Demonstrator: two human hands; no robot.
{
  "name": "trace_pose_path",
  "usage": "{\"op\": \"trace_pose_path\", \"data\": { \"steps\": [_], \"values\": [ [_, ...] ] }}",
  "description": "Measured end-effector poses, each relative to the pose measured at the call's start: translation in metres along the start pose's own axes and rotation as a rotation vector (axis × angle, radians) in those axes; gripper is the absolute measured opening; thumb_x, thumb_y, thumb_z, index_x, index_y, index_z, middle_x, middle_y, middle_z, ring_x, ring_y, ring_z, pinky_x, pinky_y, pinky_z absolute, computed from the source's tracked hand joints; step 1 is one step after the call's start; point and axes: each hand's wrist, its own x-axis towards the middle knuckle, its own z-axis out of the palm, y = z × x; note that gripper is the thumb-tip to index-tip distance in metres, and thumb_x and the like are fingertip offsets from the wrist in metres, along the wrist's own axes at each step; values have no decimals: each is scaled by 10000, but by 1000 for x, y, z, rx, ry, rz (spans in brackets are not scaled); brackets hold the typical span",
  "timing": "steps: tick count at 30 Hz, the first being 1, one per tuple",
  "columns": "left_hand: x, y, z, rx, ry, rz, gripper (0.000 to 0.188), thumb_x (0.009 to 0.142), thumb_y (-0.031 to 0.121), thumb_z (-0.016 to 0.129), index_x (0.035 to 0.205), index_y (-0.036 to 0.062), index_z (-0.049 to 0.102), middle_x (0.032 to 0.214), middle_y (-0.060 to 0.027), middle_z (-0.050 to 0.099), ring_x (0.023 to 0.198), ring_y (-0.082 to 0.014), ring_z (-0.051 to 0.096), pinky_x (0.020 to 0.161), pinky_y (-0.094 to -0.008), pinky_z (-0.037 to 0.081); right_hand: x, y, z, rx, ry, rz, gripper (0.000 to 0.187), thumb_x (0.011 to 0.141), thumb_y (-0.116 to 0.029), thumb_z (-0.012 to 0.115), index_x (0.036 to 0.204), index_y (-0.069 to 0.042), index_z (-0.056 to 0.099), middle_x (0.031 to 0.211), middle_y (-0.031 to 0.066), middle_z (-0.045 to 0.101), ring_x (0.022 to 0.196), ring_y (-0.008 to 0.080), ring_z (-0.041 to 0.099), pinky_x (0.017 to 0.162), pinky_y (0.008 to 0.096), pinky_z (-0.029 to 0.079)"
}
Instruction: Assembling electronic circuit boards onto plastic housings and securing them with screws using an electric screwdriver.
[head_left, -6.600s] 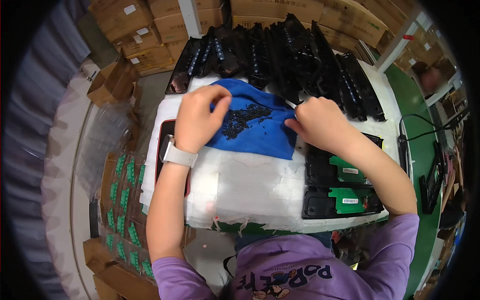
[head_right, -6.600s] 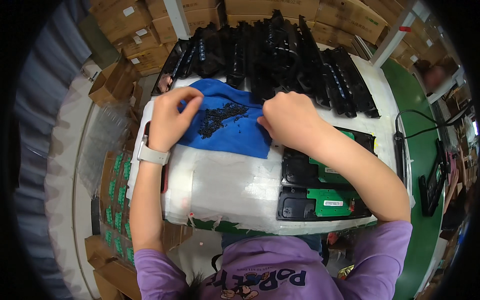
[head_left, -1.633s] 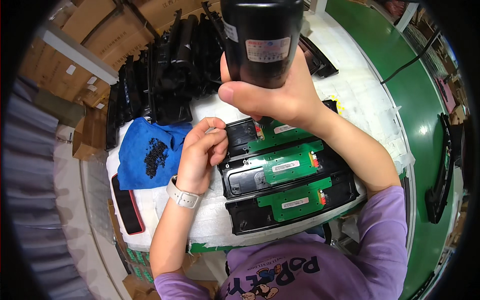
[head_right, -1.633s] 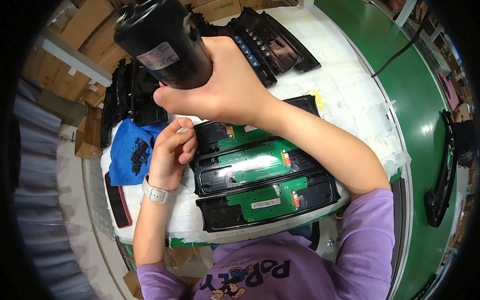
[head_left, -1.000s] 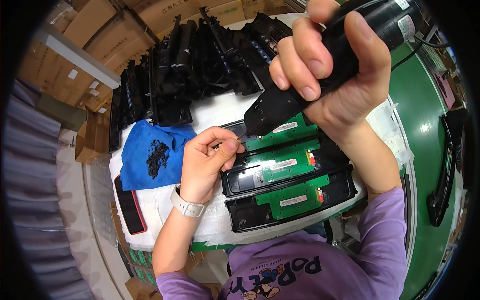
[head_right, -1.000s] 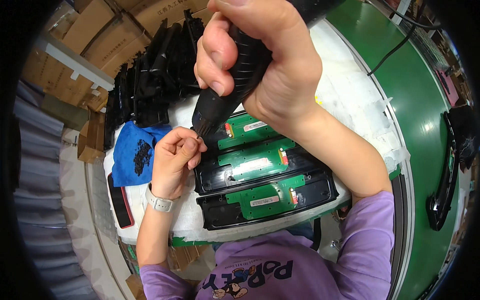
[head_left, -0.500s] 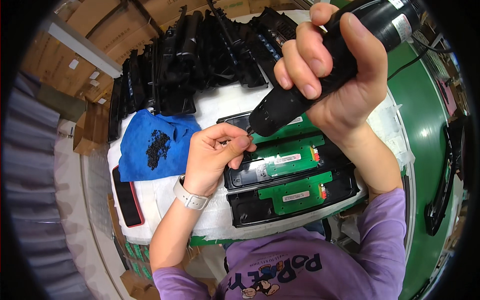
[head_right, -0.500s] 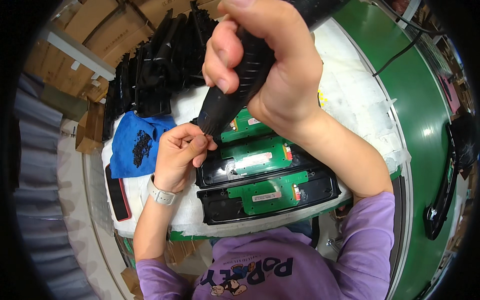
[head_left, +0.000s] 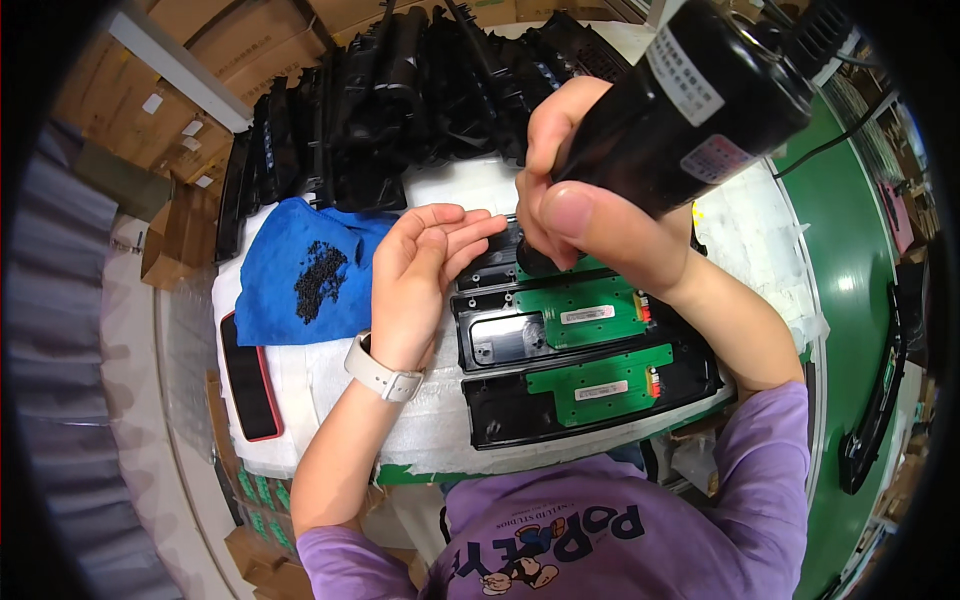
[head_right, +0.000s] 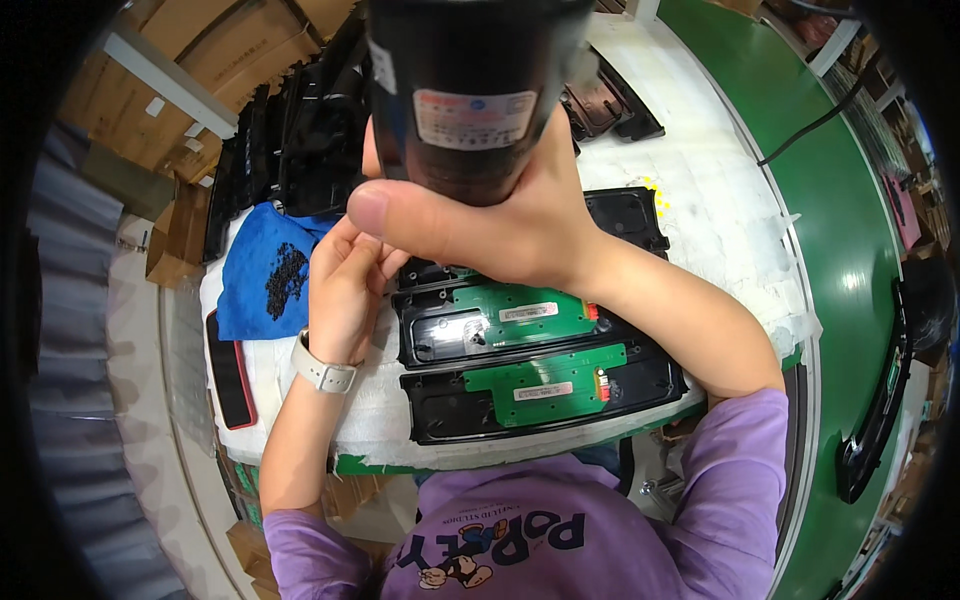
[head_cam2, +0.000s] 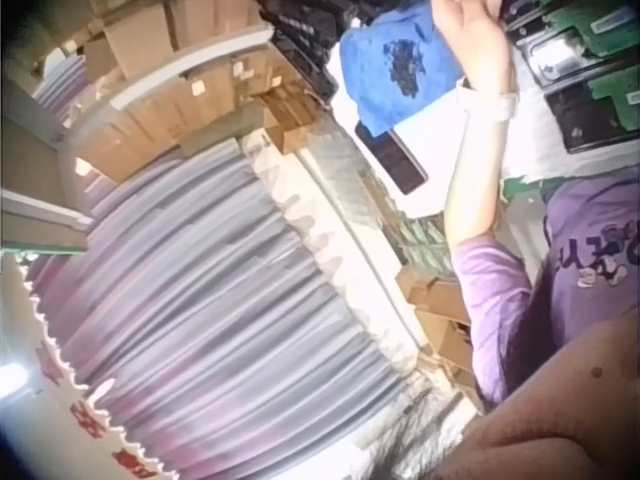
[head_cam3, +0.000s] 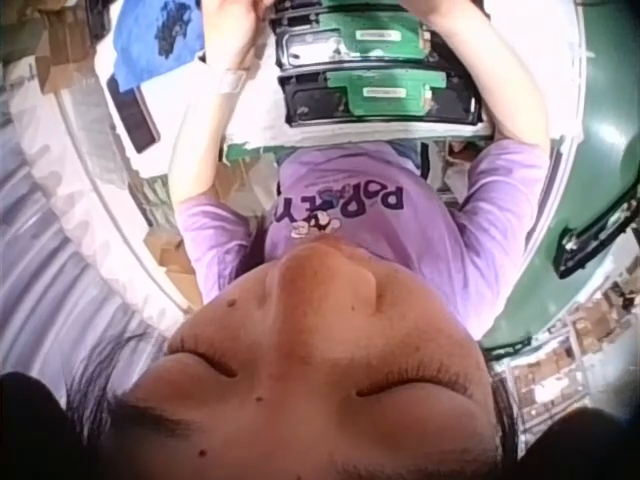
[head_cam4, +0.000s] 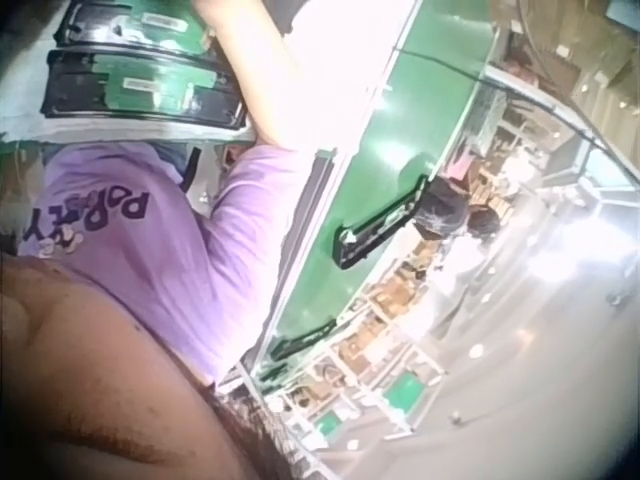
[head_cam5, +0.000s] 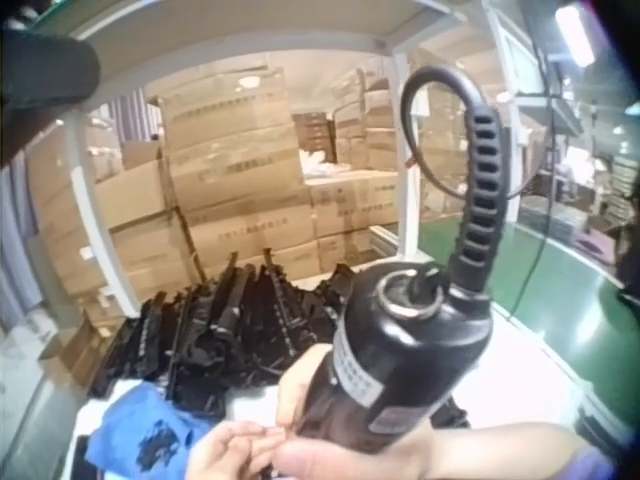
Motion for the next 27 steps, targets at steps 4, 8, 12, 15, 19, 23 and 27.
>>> {"op": "trace_pose_path", "data": {
  "steps": [4,8,12,15,19,23,27],
  "values": [
    [3,1,-2,30,28,-8,185,964,115,325,1035,-27,421,962,-205,601,868,-271,641,739,-269,514,-2,1,1,11,6,37,265,773,-158,608,877,-27,402,547,40,440,410,108,434,393,234,345],
    [4,-1,-5,58,-2,-68,192,966,152,345,986,-10,447,775,-132,613,607,-181,618,521,-215,475,0,-6,10,50,-29,104,246,758,-107,609,864,-27,402,535,35,435,418,92,437,405,233,353],
    [2,1,-1,144,-45,-78,182,952,172,394,942,16,487,669,-39,563,468,-70,464,412,-177,334,3,7,11,-259,-138,-157,185,664,0,658,779,-8,514,725,28,528,584,77,478,533,209,391],
    [0,3,5,106,-21,-95,128,923,132,438,935,24,505,736,-37,587,545,-68,498,482,-178,372,6,10,13,-214,-133,-209,183,669,4,660,793,-21,527,739,26,525,621,73,489,578,212,402],
    [-3,4,12,60,9,-117,70,883,78,498,926,34,529,825,-36,619,648,-64,544,575,-180,422,2,7,16,-179,-52,-63,338,626,-149,746,876,2,576,735,60,620,661,86,567,624,237,467],
    [7,-13,0,51,-67,-25,157,836,40,554,992,22,541,954,-57,635,846,-103,585,739,-226,461,-1,8,19,-70,-69,-73,339,613,-150,751,862,-1,575,721,71,611,636,106,569,609,247,464],
    [7,-16,-9,211,-33,-14,204,811,43,589,1009,9,557,969,-62,632,860,-116,583,760,-249,464,6,5,22,-219,-51,-240,316,584,-141,754,796,-3,565,680,76,591,590,125,561,570,252,452]
  ]
}}
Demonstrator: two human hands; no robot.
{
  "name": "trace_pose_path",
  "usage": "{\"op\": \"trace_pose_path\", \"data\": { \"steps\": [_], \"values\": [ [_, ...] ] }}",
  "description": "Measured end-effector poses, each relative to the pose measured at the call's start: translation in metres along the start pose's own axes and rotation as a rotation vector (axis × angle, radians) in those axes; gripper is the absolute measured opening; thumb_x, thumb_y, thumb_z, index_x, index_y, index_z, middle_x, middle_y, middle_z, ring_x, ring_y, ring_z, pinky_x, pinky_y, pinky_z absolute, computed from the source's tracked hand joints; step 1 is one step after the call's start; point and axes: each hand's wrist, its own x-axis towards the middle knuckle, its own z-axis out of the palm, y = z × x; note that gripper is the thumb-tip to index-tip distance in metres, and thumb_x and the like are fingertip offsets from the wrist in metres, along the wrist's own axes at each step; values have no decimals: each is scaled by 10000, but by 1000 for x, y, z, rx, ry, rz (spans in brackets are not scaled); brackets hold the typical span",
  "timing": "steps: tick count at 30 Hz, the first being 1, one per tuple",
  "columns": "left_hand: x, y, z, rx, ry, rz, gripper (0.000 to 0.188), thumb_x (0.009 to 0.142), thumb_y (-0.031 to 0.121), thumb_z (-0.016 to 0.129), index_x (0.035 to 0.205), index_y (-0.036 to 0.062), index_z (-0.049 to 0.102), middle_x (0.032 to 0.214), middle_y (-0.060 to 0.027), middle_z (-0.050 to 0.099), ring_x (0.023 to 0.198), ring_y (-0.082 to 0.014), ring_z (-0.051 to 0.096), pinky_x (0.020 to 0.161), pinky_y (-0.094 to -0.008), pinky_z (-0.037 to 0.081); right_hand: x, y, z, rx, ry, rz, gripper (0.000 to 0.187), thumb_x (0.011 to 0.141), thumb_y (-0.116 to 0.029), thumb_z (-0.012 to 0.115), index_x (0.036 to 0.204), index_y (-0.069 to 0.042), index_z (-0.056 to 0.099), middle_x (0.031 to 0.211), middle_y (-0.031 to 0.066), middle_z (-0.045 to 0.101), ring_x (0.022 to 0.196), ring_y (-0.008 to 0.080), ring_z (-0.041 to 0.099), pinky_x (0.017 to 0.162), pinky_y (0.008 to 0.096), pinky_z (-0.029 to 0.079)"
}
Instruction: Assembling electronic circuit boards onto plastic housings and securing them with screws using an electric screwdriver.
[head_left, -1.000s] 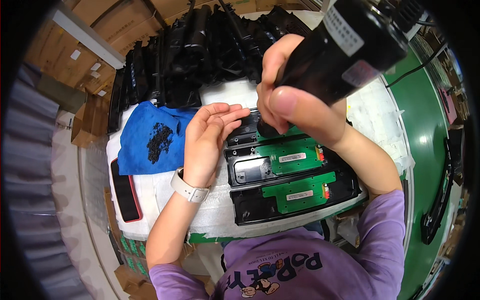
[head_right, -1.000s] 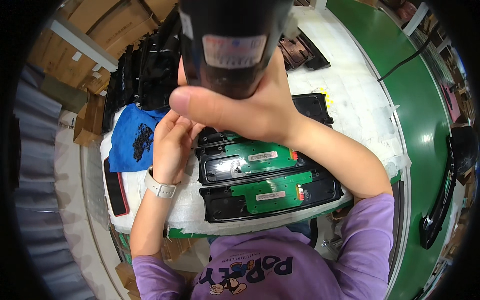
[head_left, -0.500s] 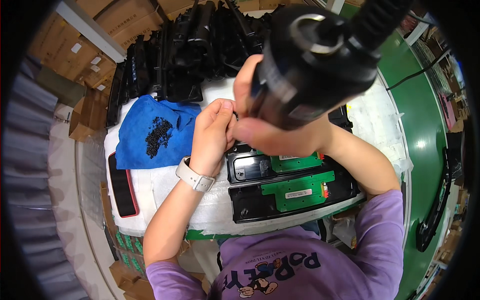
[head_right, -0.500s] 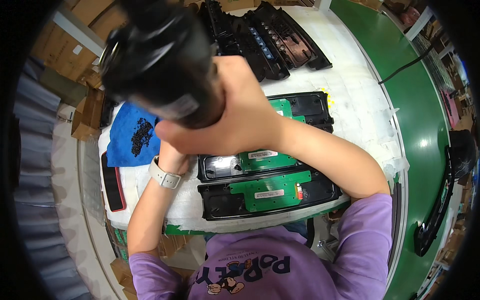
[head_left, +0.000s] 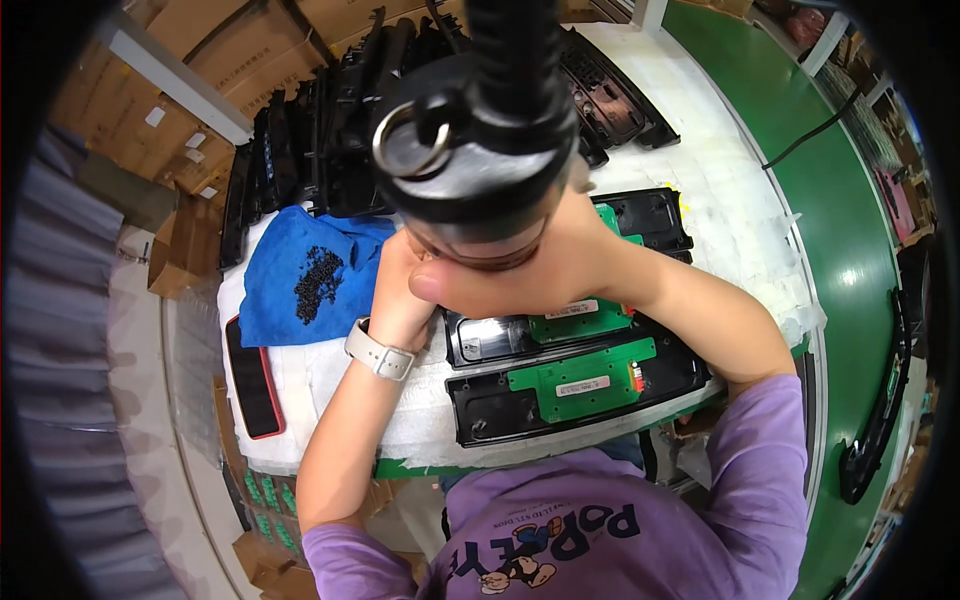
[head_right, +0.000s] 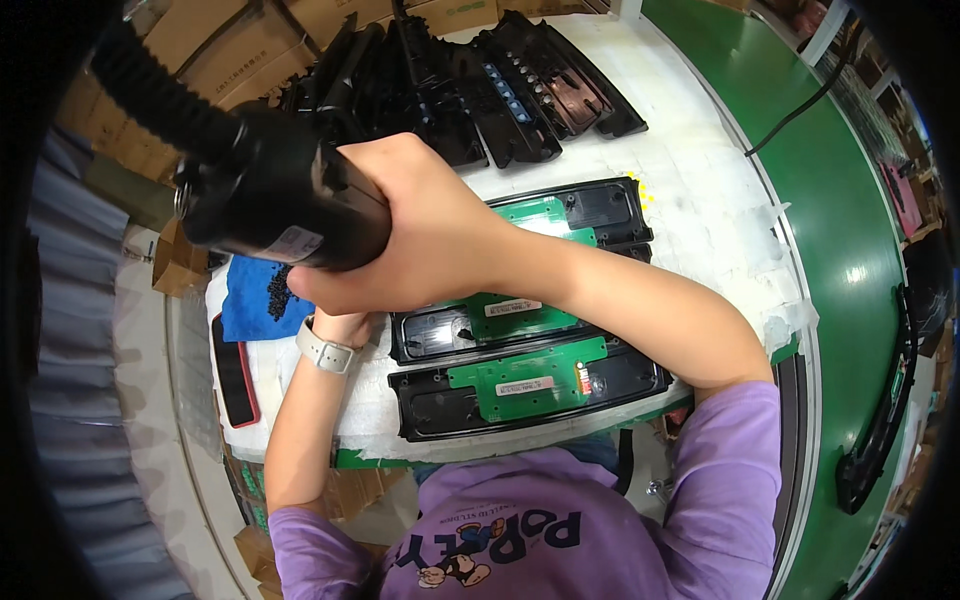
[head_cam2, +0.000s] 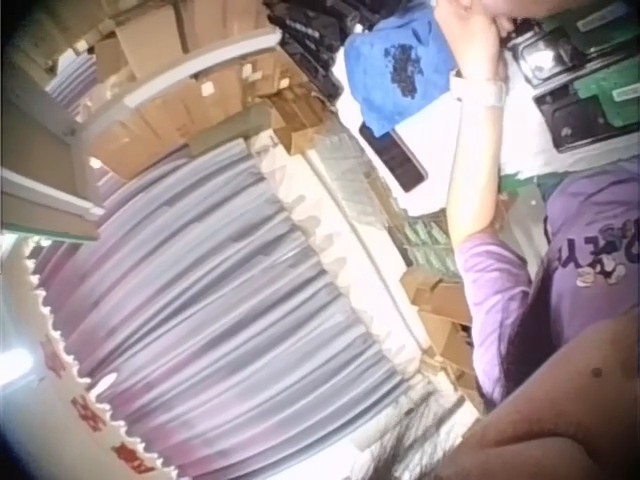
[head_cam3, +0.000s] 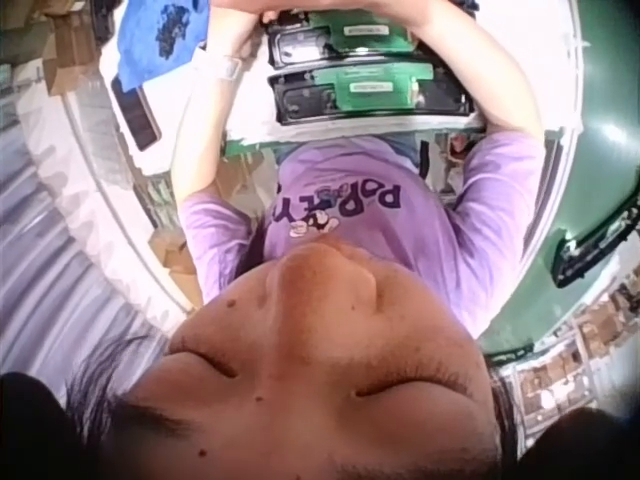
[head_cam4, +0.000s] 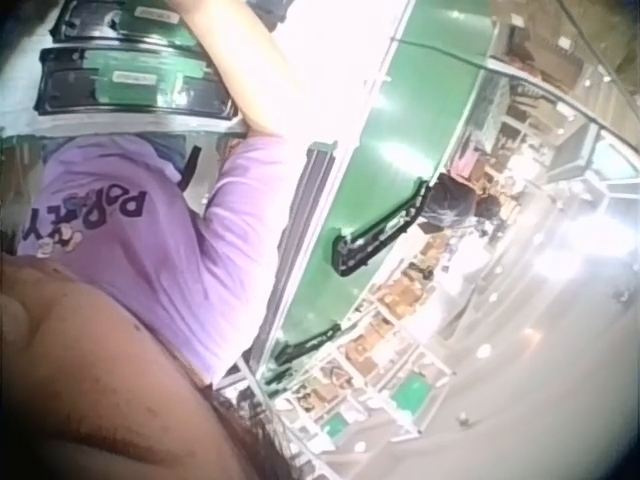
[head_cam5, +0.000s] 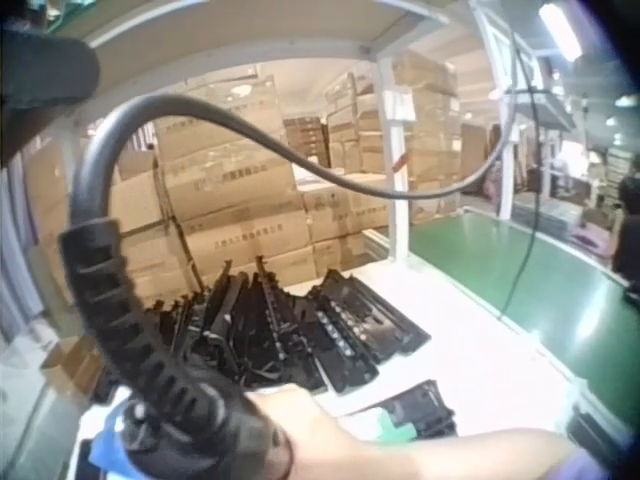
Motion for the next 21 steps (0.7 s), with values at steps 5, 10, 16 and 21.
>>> {"op": "trace_pose_path", "data": {
  "steps": [5,10,16,21],
  "values": [
    [-5,11,8,10,91,15,267,795,41,625,1050,-15,570,964,-68,636,847,-113,586,737,-243,468,-5,5,0,-1,-48,-39,286,596,-148,747,769,-6,569,669,73,590,564,132,555,550,251,447],
    [-5,11,5,-85,-23,-1,131,880,142,571,859,13,573,718,-22,588,499,-22,397,467,-147,304,0,-11,-24,179,-28,111,205,716,-132,663,834,-45,520,696,36,535,596,98,510,581,229,418],
    [-16,24,15,-167,-155,-79,199,915,209,518,861,19,544,732,-40,565,474,-29,354,467,-171,296,9,-27,-52,670,196,21,294,881,-337,429,981,-70,497,572,-3,434,429,115,409,527,296,396],
    [-21,21,15,-339,-212,-88,145,866,138,592,891,-3,564,750,-67,600,502,-33,391,478,-148,313,15,-41,-24,974,532,99,278,843,-313,527,963,-62,515,551,63,491,407,193,461,492,357,438]
  ]
}}
